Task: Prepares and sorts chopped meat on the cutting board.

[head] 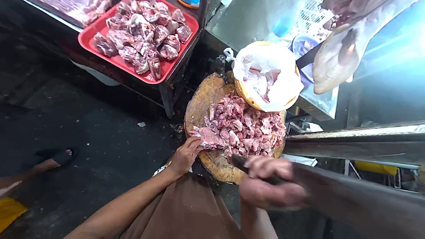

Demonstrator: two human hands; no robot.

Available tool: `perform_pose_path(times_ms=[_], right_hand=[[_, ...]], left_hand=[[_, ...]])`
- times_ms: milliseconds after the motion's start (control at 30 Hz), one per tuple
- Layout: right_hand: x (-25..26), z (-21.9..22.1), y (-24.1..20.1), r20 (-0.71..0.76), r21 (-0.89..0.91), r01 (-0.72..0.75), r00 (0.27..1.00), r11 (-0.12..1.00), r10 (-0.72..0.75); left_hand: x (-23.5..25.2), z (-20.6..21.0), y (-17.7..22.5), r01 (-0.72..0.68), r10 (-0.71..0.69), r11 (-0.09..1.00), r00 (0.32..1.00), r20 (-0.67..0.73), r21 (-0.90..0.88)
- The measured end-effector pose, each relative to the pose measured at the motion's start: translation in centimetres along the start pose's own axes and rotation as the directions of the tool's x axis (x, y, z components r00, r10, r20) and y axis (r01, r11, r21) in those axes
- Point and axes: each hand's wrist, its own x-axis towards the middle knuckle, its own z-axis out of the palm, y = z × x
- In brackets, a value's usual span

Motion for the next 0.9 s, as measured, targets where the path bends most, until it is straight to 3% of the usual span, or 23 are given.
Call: perform_pose_path(times_ms=[33, 67, 100, 133, 167, 200, 233, 267, 300, 333, 367, 400, 467, 500, 600, 700, 733, 800, 833, 900], right_hand=[[-2.9, -0.2, 2.2, 0.044, -0.232, -0.059, 0.997, 0.971, 0.071], [-6.4, -0.8, 4.3, 0.11, -0.541, -0.124, 0.97, 0.832, 0.216], [-9.0, -1.2, 5.3, 0.158, -0.819, -0.155, 0.865, 0.552, 0.477], [-10.2, -1.1, 5.9, 0.096, -0.948, -0.172, 0.644, 0.266, 0.759], [-10.9, -0.8, 6.4, -0.005, -0.983, -0.164, 0.455, 0.078, 0.891], [-11.0, -0.6, 6.6, -0.077, -0.989, -0.145, 0.361, -0.026, 0.929], [-10.9, -0.5, 6.8, -0.113, -0.99, -0.123, 0.342, -0.075, 0.933], [-11.0, -0.5, 6.8, -0.129, -0.989, -0.114, 0.353, -0.094, 0.927], [-11.2, -0.6, 6.6, -0.141, -0.987, -0.119, 0.363, -0.105, 0.921], [-11.0, -0.7, 6.8, -0.142, -0.986, -0.139, 0.372, -0.097, 0.917], [-10.6, -0.8, 7.2, -0.128, -0.983, -0.174, 0.37, -0.067, 0.92], [-10.4, -1.2, 7.6, -0.108, -0.977, -0.213, 0.352, -0.033, 0.93], [-10.9, -2.3, 8.4, -0.074, -0.939, -0.34, 0.314, 0.04, 0.946], [-11.4, -2.8, 8.6, -0.078, -0.911, -0.409, 0.307, 0.058, 0.949], [-11.9, -1.6, 7.8, -0.169, -0.891, -0.455, 0.313, -0.009, 0.934], [-12.0, 0.1, 6.3, -0.226, -0.903, -0.428, 0.438, -0.019, 0.87], [-11.7, 0.6, 5.4, -0.224, -0.908, -0.418, 0.539, 0.027, 0.812], [-11.1, 1.5, 3.6, -0.196, -0.886, -0.397, 0.788, 0.238, 0.584], [-11.0, 1.8, 3.0, -0.188, -0.855, -0.373, 0.87, 0.36, 0.455], [-11.8, 1.8, 3.0, -0.168, -0.787, -0.3, 0.945, 0.539, 0.281]], left_hand=[[-0.1, -0.1, -0.2, 0.003, -0.003, 1.0, 1.0, 0.003, -0.01], [-0.2, -0.3, -0.4, -0.001, 0.001, 1.0, 1.0, 0.003, -0.021], [-0.3, -0.3, -0.7, -0.013, 0.013, 0.999, 1.0, -0.005, -0.032], [-0.4, -0.1, -0.9, -0.038, 0.037, 0.999, 0.999, -0.029, -0.031], [-0.4, -0.1, -0.9, -0.063, 0.063, 0.998, 0.997, -0.039, -0.014], [0.2, -0.5, -0.2, -0.068, 0.068, 0.998, 0.998, -0.005, 0.014], [1.3, -2.0, 1.6, -0.025, 0.019, 0.998, 0.995, 0.1, 0.059], [3.2, -5.1, 5.2, 0.089, -0.118, 0.99, 0.946, 0.301, 0.109], [6.6, -9.3, 10.0, 0.287, -0.345, 0.938, 0.732, 0.588, 0.193], [9.4, -11.4, 12.6, 0.41, -0.465, 0.874, 0.545, 0.698, 0.262], [10.4, -11.6, 12.8, 0.442, -0.499, 0.851, 0.513, 0.699, 0.283], [9.4, -10.1, 10.9, 0.409, -0.469, 0.875, 0.59, 0.657, 0.259], [4.5, -4.0, 3.4, 0.208, -0.261, 0.964, 0.858, 0.443, 0.164], [2.9, -1.9, 0.9, 0.145, -0.184, 0.981, 0.912, 0.368, 0.13], [1.5, -1.5, -0.4, 0.185, -0.203, 0.979, 0.904, 0.376, 0.085], [1.1, -2.2, -0.5, 0.23, -0.216, 0.973, 0.909, 0.358, 0.003], [1.1, -2.3, -0.6, 0.231, -0.21, 0.973, 0.908, 0.362, -0.014], [1.0, -2.7, -0.5, 0.249, -0.218, 0.968, 0.894, 0.391, -0.03], [0.9, -2.8, -0.3, 0.27, -0.234, 0.962, 0.882, 0.409, -0.031], [0.7, -2.7, -0.3, 0.284, -0.244, 0.958, 0.882, 0.402, -0.042]])
